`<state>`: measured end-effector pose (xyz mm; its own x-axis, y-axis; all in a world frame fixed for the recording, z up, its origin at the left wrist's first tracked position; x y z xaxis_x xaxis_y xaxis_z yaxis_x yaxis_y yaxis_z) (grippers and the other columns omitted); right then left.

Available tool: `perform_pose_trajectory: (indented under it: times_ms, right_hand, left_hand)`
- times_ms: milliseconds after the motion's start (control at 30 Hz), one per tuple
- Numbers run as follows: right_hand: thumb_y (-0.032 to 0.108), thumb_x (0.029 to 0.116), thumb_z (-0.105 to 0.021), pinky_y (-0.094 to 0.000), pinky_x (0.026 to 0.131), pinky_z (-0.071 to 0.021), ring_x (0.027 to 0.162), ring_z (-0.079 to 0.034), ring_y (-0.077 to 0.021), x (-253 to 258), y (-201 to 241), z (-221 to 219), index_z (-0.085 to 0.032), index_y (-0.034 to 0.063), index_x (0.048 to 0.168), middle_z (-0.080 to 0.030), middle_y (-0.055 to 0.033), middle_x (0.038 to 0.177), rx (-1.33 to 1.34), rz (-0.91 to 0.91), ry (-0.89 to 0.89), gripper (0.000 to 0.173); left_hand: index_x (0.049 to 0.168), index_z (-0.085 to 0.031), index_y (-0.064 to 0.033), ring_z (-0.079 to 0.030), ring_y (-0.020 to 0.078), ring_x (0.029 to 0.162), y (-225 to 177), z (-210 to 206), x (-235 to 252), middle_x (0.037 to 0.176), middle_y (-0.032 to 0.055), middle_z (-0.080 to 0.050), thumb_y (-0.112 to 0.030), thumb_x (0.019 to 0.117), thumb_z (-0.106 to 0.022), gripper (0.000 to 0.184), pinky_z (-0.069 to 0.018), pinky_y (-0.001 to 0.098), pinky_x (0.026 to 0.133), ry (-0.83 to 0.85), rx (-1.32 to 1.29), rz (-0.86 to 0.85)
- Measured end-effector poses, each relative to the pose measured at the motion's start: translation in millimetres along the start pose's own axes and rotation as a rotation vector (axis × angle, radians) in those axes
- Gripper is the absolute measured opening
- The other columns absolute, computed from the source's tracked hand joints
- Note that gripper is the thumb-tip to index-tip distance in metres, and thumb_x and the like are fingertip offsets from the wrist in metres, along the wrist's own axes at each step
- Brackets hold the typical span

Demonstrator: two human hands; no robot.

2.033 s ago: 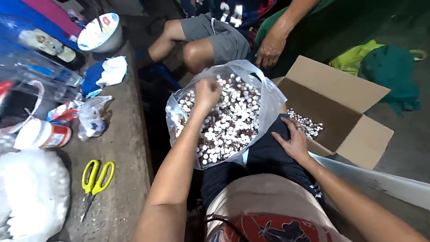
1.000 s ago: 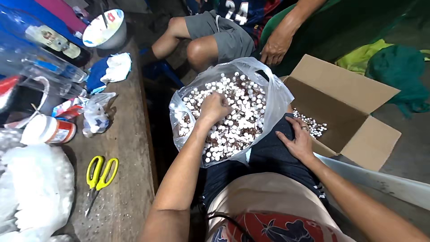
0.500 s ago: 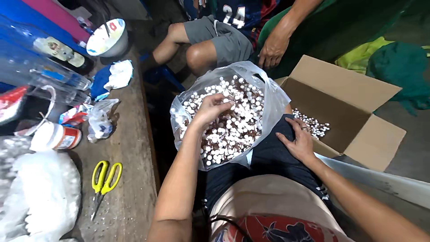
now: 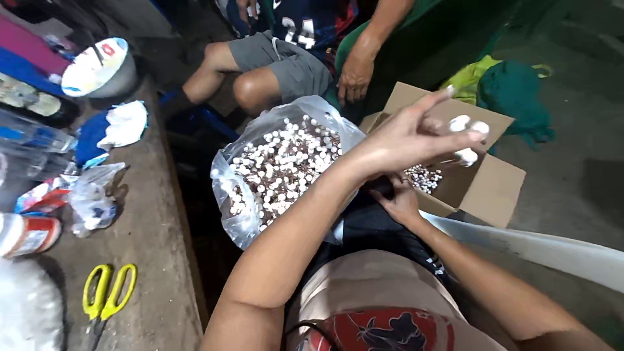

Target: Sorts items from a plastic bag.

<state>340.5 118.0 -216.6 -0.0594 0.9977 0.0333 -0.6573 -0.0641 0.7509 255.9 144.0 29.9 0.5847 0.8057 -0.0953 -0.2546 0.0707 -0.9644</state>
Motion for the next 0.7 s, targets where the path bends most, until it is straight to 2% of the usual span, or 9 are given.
perform_pose_trajectory:
  times_ms: [33,100,167,233,300,367,500,567,700]
  right_hand:
    - [0.046,0.0894,-0.07,-0.0663,0.108,-0.0388,0.133,-0.05,-0.0505,1.7,-0.4,0.0,-0.06,0.0024,0.14,-0.05,-0.0298,0.147,0.0,0.02,0.007,0.068]
    - [0.048,0.0899,-0.069,-0.067,0.107,-0.0389,0.133,-0.049,-0.0522,4.4,-2.3,-1.0,-0.058,0.0026,0.143,-0.049,-0.0312,0.147,0.009,0.049,0.008,0.07]
    - [0.049,0.0901,-0.068,-0.068,0.107,-0.0385,0.134,-0.048,-0.0531,4.6,-3.8,-3.1,-0.057,0.0028,0.143,-0.048,-0.0316,0.148,0.019,0.043,0.017,0.071]
    - [0.049,0.0894,-0.068,-0.0686,0.107,-0.0382,0.134,-0.047,-0.0538,3.6,-3.7,-3.5,-0.057,0.0023,0.143,-0.048,-0.0316,0.148,0.026,0.046,0.009,0.071]
    - [0.049,0.0892,-0.067,-0.0686,0.106,-0.0383,0.134,-0.047,-0.0532,3.4,-2.7,-2.8,-0.057,0.0022,0.143,-0.048,-0.0311,0.148,0.029,0.05,0.001,0.072]
    - [0.049,0.0892,-0.067,-0.0672,0.108,-0.0376,0.136,-0.046,-0.052,3.2,-2.7,-3.8,-0.057,0.0024,0.143,-0.047,-0.0312,0.149,0.037,0.041,0.006,0.072]
    - [0.048,0.0892,-0.067,-0.0666,0.106,-0.0398,0.133,-0.049,-0.0521,3.4,-3.1,-2.7,-0.057,0.0016,0.143,-0.048,-0.0319,0.148,0.018,0.044,0.009,0.071]
    - [0.048,0.089,-0.067,-0.0664,0.106,-0.0399,0.132,-0.049,-0.0522,3.6,-2.8,-2.9,-0.058,0.0014,0.142,-0.048,-0.032,0.147,0.015,0.052,0.003,0.072]
    - [0.049,0.0892,-0.066,-0.0654,0.108,-0.0388,0.134,-0.048,-0.052,3.0,-3.3,-2.8,-0.058,0.0015,0.142,-0.049,-0.0317,0.147,-0.002,0.067,-0.017,0.071]
  left_hand:
    - [0.159,-0.032,-0.0019,-0.064,0.0243,0.118,-6.3,7.4,2.0,0.14,0.024,-0.056,-0.013,0.0992,-0.066,0.07,-0.0532,0.0367,0.099,-0.037,0.025,-0.036]
    - [0.152,-0.042,0.0038,-0.063,0.0219,0.121,-16.4,40.2,-8.4,0.143,0.0231,-0.056,-0.011,0.0992,-0.064,0.059,-0.0532,0.033,0.1,-0.219,0.127,-0.198]
    - [0.126,-0.062,0.0095,-0.069,0.0121,0.099,-8.1,88.1,-31.2,0.117,0.0158,-0.069,-0.005,0.0983,-0.061,0.032,-0.0565,0.0274,0.086,-0.502,0.196,-0.311]
    - [0.102,-0.067,0.0054,-0.064,0.0038,0.074,27.9,135.2,-55.2,0.087,0.0023,-0.068,-0.005,0.0993,-0.06,0.013,-0.0561,0.0239,0.071,-0.775,0.182,-0.225]
    - [0.096,-0.068,0.0048,-0.059,0.004,0.066,72.5,166.0,-71.9,0.079,0.002,-0.065,-0.008,0.0988,-0.06,0.015,-0.052,0.0243,0.065,-0.937,0.222,-0.079]
    - [0.102,-0.069,0.0077,-0.062,0.0129,0.075,109.7,176.7,-76.1,0.089,0.0119,-0.068,-0.008,0.0985,-0.059,0.019,-0.0534,0.0318,0.074,-0.912,0.359,0.102]
    - [0.115,-0.07,0.0054,-0.064,0.0404,0.113,153.2,162.4,-52.4,0.114,0.0268,-0.068,-0.006,0.0944,-0.065,0.024,-0.0479,0.0574,0.1,-0.537,0.756,0.46]
    - [0.121,-0.068,0.0044,-0.056,0.0453,0.125,162.0,157.0,-43.0,0.124,0.03,-0.062,-0.008,0.0918,-0.07,0.032,-0.0435,0.0594,0.105,-0.465,0.917,0.535]
    - [0.115,-0.071,0.0045,-0.053,0.0454,0.128,164.0,146.9,-36.1,0.125,0.0291,-0.063,-0.01,0.0912,-0.071,0.028,-0.0425,0.0581,0.106,-0.383,1.081,0.553]
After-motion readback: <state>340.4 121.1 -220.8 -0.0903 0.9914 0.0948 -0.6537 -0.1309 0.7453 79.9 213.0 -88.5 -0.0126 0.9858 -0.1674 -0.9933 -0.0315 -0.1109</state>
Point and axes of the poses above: each hand's wrist, its own x-axis towards the middle knuckle, its own z-axis out of the back of the hand, y = z × x, the point moved 7 cm from there along x, towards the middle knuckle
